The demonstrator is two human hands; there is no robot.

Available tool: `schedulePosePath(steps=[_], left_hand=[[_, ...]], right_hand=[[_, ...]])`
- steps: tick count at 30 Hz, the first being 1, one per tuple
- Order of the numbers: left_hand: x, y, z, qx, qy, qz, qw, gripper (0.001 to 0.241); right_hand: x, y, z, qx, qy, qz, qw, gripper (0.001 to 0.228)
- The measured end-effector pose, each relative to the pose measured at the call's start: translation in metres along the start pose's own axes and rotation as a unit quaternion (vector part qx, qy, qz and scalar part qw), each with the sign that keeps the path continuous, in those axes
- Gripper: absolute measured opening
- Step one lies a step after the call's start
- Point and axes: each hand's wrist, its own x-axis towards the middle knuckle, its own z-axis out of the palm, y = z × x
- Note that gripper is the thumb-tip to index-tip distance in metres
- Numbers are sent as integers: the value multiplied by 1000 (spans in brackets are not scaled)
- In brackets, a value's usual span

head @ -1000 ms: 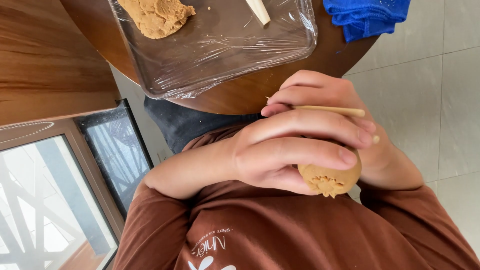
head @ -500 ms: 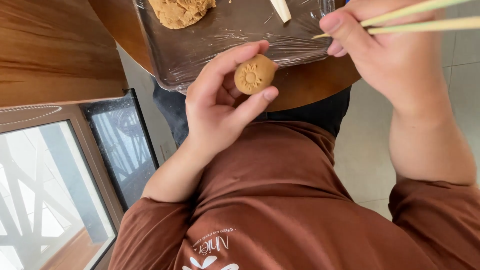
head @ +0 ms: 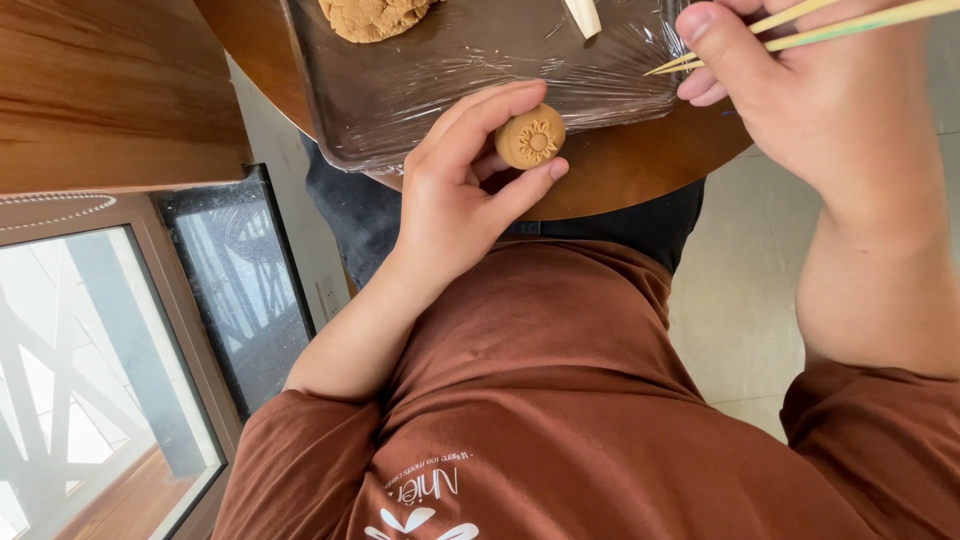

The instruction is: Using chopsticks to press a decorative pattern into a small pastry dough.

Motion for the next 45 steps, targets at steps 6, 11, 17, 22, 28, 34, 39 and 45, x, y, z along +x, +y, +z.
schedulePosePath(steps=[6, 11, 17, 22, 28, 34, 39, 45], left_hand=[[2, 12, -2, -80, -52, 74, 993, 44], [11, 32, 2, -88, -143, 197, 966, 41], [19, 45, 13, -102, -208, 216, 949, 32], [21, 46, 14, -91, -235, 187, 950, 38], [21, 40, 15, -83, -252, 185, 946, 39], [22, 53, -10, -86, -192, 169, 963, 41], [5, 21, -9, -170, -56, 10, 984, 46], [5, 5, -2, -200, 2, -90, 976, 44]], right_hand=[[0, -8, 4, 5, 1, -35, 999, 23], [-3, -10, 17, -45, 45, -139, 988, 33], [-4, -25, 26, 29, 39, -144, 988, 26], [-2, -26, 23, 38, -8, -149, 988, 24], [-1, -23, 29, 50, 17, -177, 983, 22], [1, -20, 1, 28, 24, -129, 991, 35], [0, -2, -1, -21, 22, -17, 999, 22], [3, 3, 6, -10, 15, 0, 1000, 20]])
